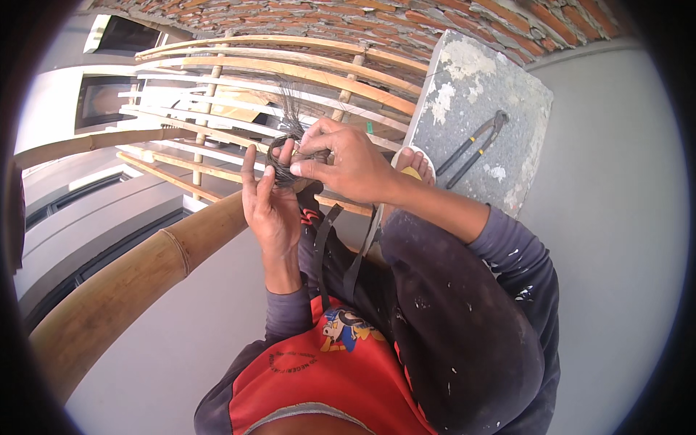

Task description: The person is assembling a curved wooden structure against a brick wall. They use a hammer to secure wooden slats and a wire cutter to cut and tie wires around the slats to fasten them in place.

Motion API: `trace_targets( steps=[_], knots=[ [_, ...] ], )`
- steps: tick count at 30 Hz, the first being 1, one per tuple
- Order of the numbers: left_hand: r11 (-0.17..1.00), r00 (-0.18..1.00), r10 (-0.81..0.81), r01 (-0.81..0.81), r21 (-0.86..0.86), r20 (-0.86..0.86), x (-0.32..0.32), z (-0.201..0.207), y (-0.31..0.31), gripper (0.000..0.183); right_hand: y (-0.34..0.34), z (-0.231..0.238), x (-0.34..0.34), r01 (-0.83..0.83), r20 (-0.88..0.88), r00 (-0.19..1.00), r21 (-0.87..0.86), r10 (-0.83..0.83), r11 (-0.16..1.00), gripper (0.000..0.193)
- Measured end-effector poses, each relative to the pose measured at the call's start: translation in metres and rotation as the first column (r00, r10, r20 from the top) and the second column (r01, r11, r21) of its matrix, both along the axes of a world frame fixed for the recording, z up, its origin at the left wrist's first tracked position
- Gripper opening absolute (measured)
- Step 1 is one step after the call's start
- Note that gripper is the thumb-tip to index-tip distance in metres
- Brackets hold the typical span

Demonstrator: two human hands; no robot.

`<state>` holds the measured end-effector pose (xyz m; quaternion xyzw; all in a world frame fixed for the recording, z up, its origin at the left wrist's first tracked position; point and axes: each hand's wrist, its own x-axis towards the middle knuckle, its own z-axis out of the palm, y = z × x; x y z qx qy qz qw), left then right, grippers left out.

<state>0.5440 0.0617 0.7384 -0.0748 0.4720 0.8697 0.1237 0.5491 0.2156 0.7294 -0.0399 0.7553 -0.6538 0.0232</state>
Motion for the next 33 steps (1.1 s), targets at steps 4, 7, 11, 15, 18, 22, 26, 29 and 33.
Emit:
trace_targets(
  steps=[4, 7, 11, 15, 18, 22, 26, 29, 33],
  knots=[
    [0.997, 0.999, -0.037, 0.035, -0.065, -0.022, 0.000, 0.000, 0.002, 0.051, -0.002, -0.005, 0.002, 0.011, 0.035, 0.999, -0.027, -0.011, 1.000, 0.025],
    [0.997, 0.997, -0.051, 0.048, -0.066, -0.051, 0.001, -0.002, 0.005, 0.047, -0.005, -0.010, 0.002, 0.068, 0.086, 0.994, -0.069, -0.062, 0.995, 0.026],
    [0.985, 0.991, -0.075, 0.057, -0.166, -0.110, 0.003, -0.008, 0.011, 0.045, -0.007, -0.012, 0.006, 0.113, 0.158, 0.983, -0.110, -0.095, 0.988, 0.027],
    [0.969, 0.980, -0.095, 0.051, -0.242, -0.176, 0.002, -0.020, 0.009, 0.048, -0.010, -0.021, 0.007, 0.119, 0.111, 0.987, -0.063, -0.112, 0.991, 0.029],
    [0.970, 0.976, -0.102, 0.054, -0.237, -0.192, 0.002, -0.024, 0.009, 0.046, -0.010, -0.026, 0.007, 0.142, 0.055, 0.989, -0.046, -0.139, 0.989, 0.028],
    [0.954, 0.983, -0.087, 0.036, -0.298, -0.162, 0.003, -0.017, 0.012, 0.047, -0.008, -0.025, 0.006, 0.109, 0.012, 0.994, -0.028, -0.109, 0.994, 0.028],
    [0.952, 0.996, -0.050, 0.025, -0.306, -0.073, 0.002, -0.007, 0.015, 0.046, -0.004, -0.037, 0.005, 0.072, 0.056, 0.996, -0.100, -0.067, 0.992, 0.029],
    [0.951, 0.999, -0.042, 0.032, -0.306, -0.026, 0.000, -0.005, 0.013, 0.046, -0.002, -0.040, 0.005, 0.057, 0.096, 0.995, -0.169, -0.041, 0.984, 0.030],
    [0.955, 0.998, -0.056, 0.049, -0.294, -0.015, 0.000, -0.012, 0.012, 0.048, -0.005, -0.034, 0.008, 0.036, 0.094, 0.995, -0.142, -0.023, 0.989, 0.029]
  ],
)
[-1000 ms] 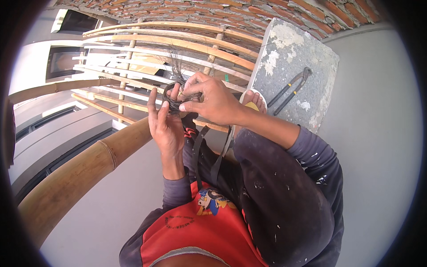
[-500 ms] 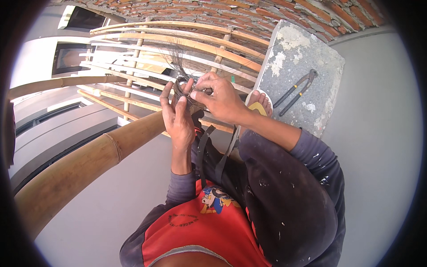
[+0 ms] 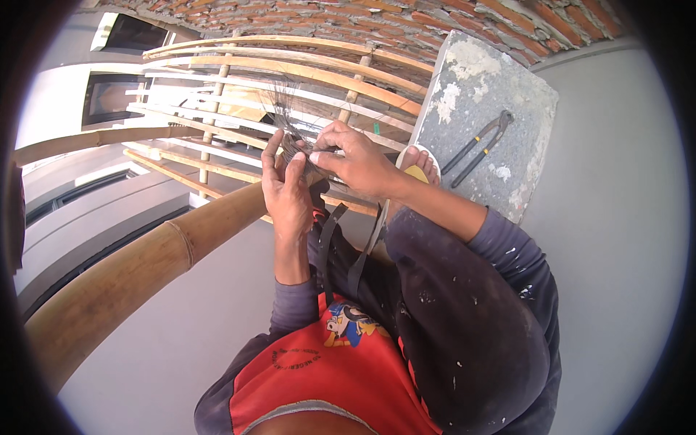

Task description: The person is assembling a curved wooden structure against a brick wall. They use a hammer to secure wooden slats and a wire cutter to cut and tie wires around the slats to fasten them in place.

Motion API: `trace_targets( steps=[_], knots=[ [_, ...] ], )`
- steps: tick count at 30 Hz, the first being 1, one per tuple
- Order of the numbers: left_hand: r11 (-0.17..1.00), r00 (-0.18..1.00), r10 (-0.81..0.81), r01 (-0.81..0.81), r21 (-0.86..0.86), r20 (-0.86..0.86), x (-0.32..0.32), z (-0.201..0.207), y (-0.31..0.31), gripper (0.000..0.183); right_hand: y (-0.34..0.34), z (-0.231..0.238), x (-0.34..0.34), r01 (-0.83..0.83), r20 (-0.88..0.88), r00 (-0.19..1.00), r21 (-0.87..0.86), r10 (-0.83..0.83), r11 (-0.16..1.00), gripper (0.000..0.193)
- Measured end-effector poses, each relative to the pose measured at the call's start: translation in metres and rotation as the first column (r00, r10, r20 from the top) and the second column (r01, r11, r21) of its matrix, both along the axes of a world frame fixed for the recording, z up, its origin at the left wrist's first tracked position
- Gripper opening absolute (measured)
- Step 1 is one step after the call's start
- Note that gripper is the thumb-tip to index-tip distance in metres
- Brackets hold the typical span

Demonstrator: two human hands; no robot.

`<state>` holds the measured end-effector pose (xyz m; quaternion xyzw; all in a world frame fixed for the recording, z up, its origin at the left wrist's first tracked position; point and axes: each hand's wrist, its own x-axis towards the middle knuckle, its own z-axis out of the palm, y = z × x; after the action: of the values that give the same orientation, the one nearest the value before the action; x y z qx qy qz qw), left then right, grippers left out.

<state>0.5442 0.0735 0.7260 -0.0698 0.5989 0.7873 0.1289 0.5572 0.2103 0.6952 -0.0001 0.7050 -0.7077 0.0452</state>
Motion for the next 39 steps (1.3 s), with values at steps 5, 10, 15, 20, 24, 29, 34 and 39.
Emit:
trace_targets(
  steps=[5, 10, 15, 20, 24, 29, 34, 39],
  knots=[
    [0.997, 1.000, 0.005, -0.007, 0.080, 0.030, 0.000, -0.010, 0.000, 0.049, -0.001, 0.003, 0.001, 0.082, -0.081, 0.994, 0.157, -0.070, 0.984, 0.027],
    [0.999, 0.999, -0.030, 0.030, 0.011, -0.012, 0.005, -0.024, 0.010, 0.048, 0.002, 0.004, 0.003, 0.170, -0.001, 0.985, 0.076, -0.171, 0.982, 0.028],
    [0.994, 0.998, 0.053, -0.056, -0.094, -0.027, 0.003, -0.062, 0.016, 0.063, 0.007, 0.032, 0.006, 0.060, 0.012, 0.998, 0.193, -0.064, 0.979, 0.026],
    [0.995, 0.996, 0.087, -0.087, -0.058, -0.007, -0.006, -0.080, 0.021, 0.081, 0.017, 0.047, 0.009, -0.028, 0.062, 0.998, 0.209, 0.015, 0.978, 0.024],
    [0.964, 0.985, 0.167, -0.152, -0.221, 0.053, -0.020, -0.121, 0.021, 0.079, 0.032, 0.107, 0.009, -0.080, 0.109, 0.992, 0.220, 0.057, 0.972, 0.027],
    [0.948, 0.963, 0.202, -0.147, -0.281, 0.179, -0.035, -0.135, 0.014, 0.078, 0.065, 0.182, 0.007, 0.072, 0.067, 0.995, 0.085, -0.077, 0.994, 0.034],
    [0.899, 0.964, 0.197, -0.103, -0.426, 0.181, -0.044, -0.196, 0.010, 0.076, 0.096, 0.229, 0.009, 0.101, -0.107, 0.990, 0.124, -0.088, 0.987, 0.032],
    [0.929, 0.950, 0.248, -0.178, -0.326, 0.188, -0.046, -0.206, 0.005, 0.073, 0.140, 0.265, 0.015, 0.102, -0.322, 0.946, 0.174, -0.041, 0.979, 0.029]
  ],
)
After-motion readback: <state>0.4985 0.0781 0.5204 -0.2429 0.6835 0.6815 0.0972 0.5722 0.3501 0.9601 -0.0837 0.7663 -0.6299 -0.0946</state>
